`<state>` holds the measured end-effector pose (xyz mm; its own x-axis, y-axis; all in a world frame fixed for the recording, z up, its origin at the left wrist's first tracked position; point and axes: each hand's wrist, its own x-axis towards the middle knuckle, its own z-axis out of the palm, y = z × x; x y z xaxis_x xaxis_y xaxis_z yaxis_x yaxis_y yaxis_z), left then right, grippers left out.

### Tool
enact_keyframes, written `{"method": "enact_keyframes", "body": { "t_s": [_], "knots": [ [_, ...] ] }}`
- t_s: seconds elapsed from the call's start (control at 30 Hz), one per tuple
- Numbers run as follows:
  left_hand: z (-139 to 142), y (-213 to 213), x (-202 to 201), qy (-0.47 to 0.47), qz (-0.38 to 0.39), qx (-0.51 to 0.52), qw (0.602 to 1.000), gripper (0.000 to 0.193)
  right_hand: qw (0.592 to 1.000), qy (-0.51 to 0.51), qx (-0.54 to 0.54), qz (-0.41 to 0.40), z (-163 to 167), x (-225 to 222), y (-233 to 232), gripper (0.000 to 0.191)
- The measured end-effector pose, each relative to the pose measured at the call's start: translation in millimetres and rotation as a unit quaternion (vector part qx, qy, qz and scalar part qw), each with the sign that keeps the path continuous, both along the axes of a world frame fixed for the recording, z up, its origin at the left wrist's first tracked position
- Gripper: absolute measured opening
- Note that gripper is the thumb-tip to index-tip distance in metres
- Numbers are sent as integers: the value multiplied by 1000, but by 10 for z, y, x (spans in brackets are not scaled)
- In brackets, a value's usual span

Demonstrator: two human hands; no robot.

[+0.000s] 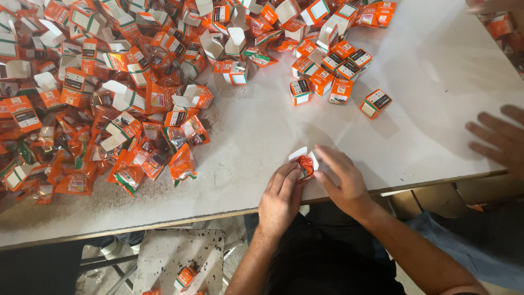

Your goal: The person picks up small orange product boxes and plastic-wrapped items from a large pile on the table, opens and folds small white paper cartons, places an item inside, and sets the packed carton back on the table, repeating this packing cycle throughout the clip.

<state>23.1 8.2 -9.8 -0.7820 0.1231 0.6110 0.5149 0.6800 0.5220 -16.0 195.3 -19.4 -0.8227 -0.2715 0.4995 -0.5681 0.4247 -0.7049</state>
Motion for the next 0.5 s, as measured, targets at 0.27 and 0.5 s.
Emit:
{"method": "enact_keyframes", "body": {
  "t_s": [0.27, 0.5],
  "knots": [
    [14, -36, -30, 1, -15, 10, 1000, 36, 994, 37, 76, 66, 112, -37, -86, 44],
    [22, -11, 53, -73, 22, 8, 997, 39, 994, 14, 25, 108, -53, -192, -59, 24]
  ]
}}
